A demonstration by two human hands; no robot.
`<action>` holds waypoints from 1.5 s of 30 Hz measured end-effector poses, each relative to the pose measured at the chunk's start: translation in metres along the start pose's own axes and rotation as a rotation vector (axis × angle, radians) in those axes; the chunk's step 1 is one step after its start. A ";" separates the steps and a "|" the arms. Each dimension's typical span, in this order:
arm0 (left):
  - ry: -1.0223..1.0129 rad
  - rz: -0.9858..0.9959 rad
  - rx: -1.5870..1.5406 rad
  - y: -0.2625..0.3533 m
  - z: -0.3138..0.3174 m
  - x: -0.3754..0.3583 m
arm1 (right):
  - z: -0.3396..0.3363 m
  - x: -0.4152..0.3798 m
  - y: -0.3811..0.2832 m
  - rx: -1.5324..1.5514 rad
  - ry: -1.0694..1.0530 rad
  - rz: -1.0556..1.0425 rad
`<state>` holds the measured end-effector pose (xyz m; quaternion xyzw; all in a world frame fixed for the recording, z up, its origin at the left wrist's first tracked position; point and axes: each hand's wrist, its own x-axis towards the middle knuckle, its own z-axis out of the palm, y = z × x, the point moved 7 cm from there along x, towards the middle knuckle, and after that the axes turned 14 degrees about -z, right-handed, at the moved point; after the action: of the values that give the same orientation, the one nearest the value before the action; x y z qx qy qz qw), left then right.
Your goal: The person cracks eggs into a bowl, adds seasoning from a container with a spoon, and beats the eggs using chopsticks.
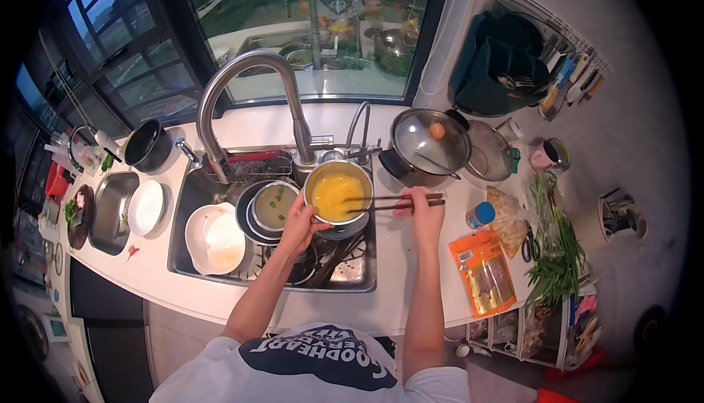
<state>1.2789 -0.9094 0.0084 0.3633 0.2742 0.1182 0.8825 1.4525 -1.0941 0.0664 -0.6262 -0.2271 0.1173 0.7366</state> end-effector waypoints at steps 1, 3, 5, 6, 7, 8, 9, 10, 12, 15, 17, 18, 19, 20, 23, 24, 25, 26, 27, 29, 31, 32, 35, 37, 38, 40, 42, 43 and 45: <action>-0.005 -0.001 -0.002 -0.001 0.000 0.000 | -0.001 0.002 -0.003 -0.007 0.061 -0.081; -0.009 0.000 -0.007 -0.001 0.001 0.002 | 0.019 -0.002 -0.002 -0.012 -0.056 -0.083; -0.004 0.004 -0.017 0.000 0.003 0.002 | 0.030 -0.008 -0.006 0.024 -0.194 -0.015; -0.009 0.006 -0.012 0.000 0.003 0.002 | 0.019 -0.005 -0.004 0.007 -0.142 0.002; -0.011 0.009 -0.009 0.001 0.002 0.002 | 0.006 0.000 -0.002 -0.008 -0.094 0.018; -0.012 0.012 -0.004 0.001 0.001 0.002 | -0.002 0.003 0.002 -0.023 -0.044 0.035; -0.023 0.009 0.000 0.001 -0.001 0.003 | -0.002 0.004 -0.003 -0.043 0.018 -0.037; -0.036 0.003 0.005 -0.001 -0.003 0.005 | 0.008 0.001 -0.003 -0.032 -0.037 -0.062; -0.048 -0.007 0.007 -0.004 -0.003 0.008 | 0.028 -0.006 -0.007 -0.013 -0.142 -0.111; -0.042 -0.008 0.000 -0.004 -0.004 0.007 | 0.012 -0.003 -0.007 -0.011 -0.100 -0.011; -0.053 -0.006 0.007 -0.003 -0.002 0.005 | 0.002 0.001 -0.005 -0.034 0.017 -0.061; -0.044 -0.002 0.012 -0.003 -0.003 0.005 | 0.012 -0.001 -0.005 -0.021 -0.054 -0.067; -0.037 0.000 0.017 -0.002 -0.004 0.006 | 0.021 -0.004 -0.005 -0.009 -0.124 -0.072; -0.030 0.001 0.023 -0.003 -0.004 0.006 | 0.028 -0.008 -0.006 0.002 -0.192 -0.077; -0.043 -0.011 0.007 -0.004 -0.004 0.008 | 0.008 -0.004 -0.004 0.050 -0.062 -0.059; -0.037 -0.003 0.005 -0.002 -0.003 0.006 | 0.002 -0.003 -0.003 0.063 0.030 -0.066; -0.032 0.005 0.003 0.001 0.000 0.003 | 0.003 -0.002 -0.005 0.034 0.074 -0.112; -0.029 0.011 0.001 0.002 0.003 0.001 | 0.008 -0.003 -0.002 0.038 -0.012 -0.066; -0.021 0.010 0.003 0.002 0.002 0.002 | 0.012 -0.006 0.000 0.040 -0.096 -0.020; -0.007 0.008 0.008 0.001 0.000 0.003 | 0.013 -0.010 0.001 0.076 -0.119 0.032; -0.013 0.012 -0.004 0.001 0.002 0.002 | 0.007 -0.006 -0.003 0.073 0.020 -0.044; -0.016 0.014 -0.010 0.001 0.003 0.002 | 0.004 -0.005 -0.003 0.072 0.091 -0.082; -0.033 -0.013 0.010 -0.005 -0.005 0.009 | 0.010 -0.008 0.005 0.070 -0.067 -0.013; -0.033 -0.012 0.006 -0.005 -0.004 0.008 | 0.006 -0.010 0.007 0.111 -0.023 0.031; -0.031 -0.012 0.006 -0.004 -0.004 0.006 | 0.006 -0.009 0.006 0.087 0.008 -0.010; -0.019 -0.007 0.011 -0.006 -0.006 0.006 | 0.005 -0.008 0.004 0.035 0.074 -0.095; -0.033 -0.005 0.013 -0.006 -0.005 0.008 | 0.012 -0.012 0.011 0.045 -0.095 0.018; -0.027 -0.007 0.023 -0.005 -0.003 0.007 | 0.010 -0.013 0.008 0.074 -0.062 0.021; -0.027 -0.001 0.020 -0.005 -0.002 0.006 | 0.008 -0.014 0.004 0.108 0.034 -0.020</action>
<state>1.2829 -0.9088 0.0010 0.3737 0.2636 0.1102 0.8824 1.4368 -1.0923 0.0609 -0.5852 -0.2140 0.1115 0.7742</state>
